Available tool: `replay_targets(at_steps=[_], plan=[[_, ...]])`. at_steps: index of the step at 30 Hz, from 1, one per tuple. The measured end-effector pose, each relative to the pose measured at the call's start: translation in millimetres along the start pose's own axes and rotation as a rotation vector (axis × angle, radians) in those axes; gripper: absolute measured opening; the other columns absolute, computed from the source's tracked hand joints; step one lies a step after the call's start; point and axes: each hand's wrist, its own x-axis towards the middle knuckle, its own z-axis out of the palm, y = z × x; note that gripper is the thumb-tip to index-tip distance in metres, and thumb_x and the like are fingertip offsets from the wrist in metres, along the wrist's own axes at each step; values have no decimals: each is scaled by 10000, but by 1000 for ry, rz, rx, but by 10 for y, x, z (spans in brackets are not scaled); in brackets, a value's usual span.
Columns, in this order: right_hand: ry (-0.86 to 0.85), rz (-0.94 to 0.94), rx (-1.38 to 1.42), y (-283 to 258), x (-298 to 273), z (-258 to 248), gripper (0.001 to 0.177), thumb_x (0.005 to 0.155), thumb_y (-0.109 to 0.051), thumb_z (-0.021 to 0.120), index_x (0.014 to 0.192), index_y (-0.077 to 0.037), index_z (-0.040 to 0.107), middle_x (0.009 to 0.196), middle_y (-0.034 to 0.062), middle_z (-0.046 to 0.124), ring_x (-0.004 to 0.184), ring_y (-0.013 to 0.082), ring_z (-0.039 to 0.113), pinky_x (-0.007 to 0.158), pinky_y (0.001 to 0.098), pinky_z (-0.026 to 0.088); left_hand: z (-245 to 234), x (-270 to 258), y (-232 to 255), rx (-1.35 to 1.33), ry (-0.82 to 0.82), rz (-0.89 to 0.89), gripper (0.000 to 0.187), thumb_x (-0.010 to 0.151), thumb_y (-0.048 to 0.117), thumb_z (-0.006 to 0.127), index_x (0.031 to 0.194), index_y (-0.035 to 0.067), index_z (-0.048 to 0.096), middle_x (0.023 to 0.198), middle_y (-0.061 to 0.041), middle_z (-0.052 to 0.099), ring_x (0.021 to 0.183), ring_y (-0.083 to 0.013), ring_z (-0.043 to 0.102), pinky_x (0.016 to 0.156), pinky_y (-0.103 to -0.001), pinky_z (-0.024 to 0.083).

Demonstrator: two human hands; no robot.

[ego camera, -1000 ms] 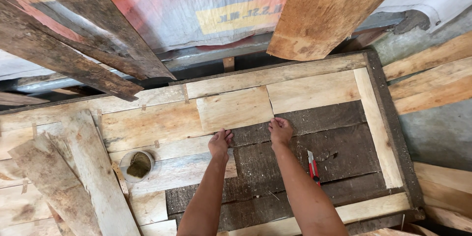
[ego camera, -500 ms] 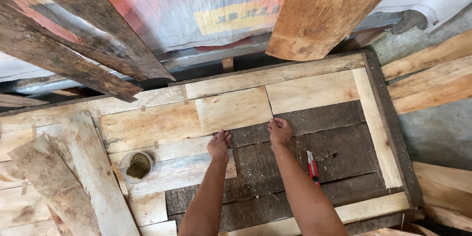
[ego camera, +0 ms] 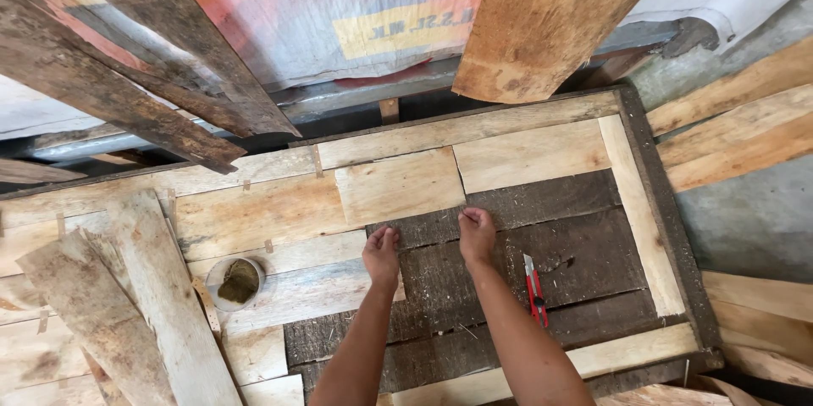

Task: Measuring and marking wood pieces for a woodworking project.

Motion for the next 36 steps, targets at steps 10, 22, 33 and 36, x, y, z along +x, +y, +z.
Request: replay_targets(at_steps=[10, 22, 33, 36], plan=[[153, -200, -731, -804, -913, -1095, 297, 874, -162, 771, 1156, -119, 686, 1228, 115, 638, 1193, 346, 551, 1041, 470, 451, -53, -741, 217, 523, -173, 339, 239, 977, 161, 656, 1189, 59, 700, 1063, -136, 779, 956, -225, 751, 857, -349, 597], [279, -71, -959, -336, -1302, -1856, 421, 933, -316, 678, 1333, -214, 601, 1345, 102, 564, 1260, 382, 475, 1014, 580, 389, 131, -1049, -191, 804, -267, 821, 277, 912, 153, 703, 1176, 69, 704, 1358, -189, 633, 1310, -412, 531, 1111, -493, 425], [185, -283, -927, -471, -1113, -1801, 457, 890, -359, 707, 1254, -103, 605, 1200, 171, 587, 1121, 405, 549, 957, 533, 452, 403, -877, -76, 854, -285, 756, 282, 925, 199, 689, 1190, 102, 705, 1388, -148, 625, 1335, -370, 541, 1123, -489, 434], [153, -263, -956, -469, -1096, -1729, 370, 925, -332, 662, 1229, -124, 626, 1192, 144, 602, 1150, 387, 560, 957, 531, 450, 557, -845, 64, 1014, -358, 630, 322, 944, 227, 671, 1252, 136, 680, 1452, -126, 558, 1394, -346, 449, 1159, -549, 314]])
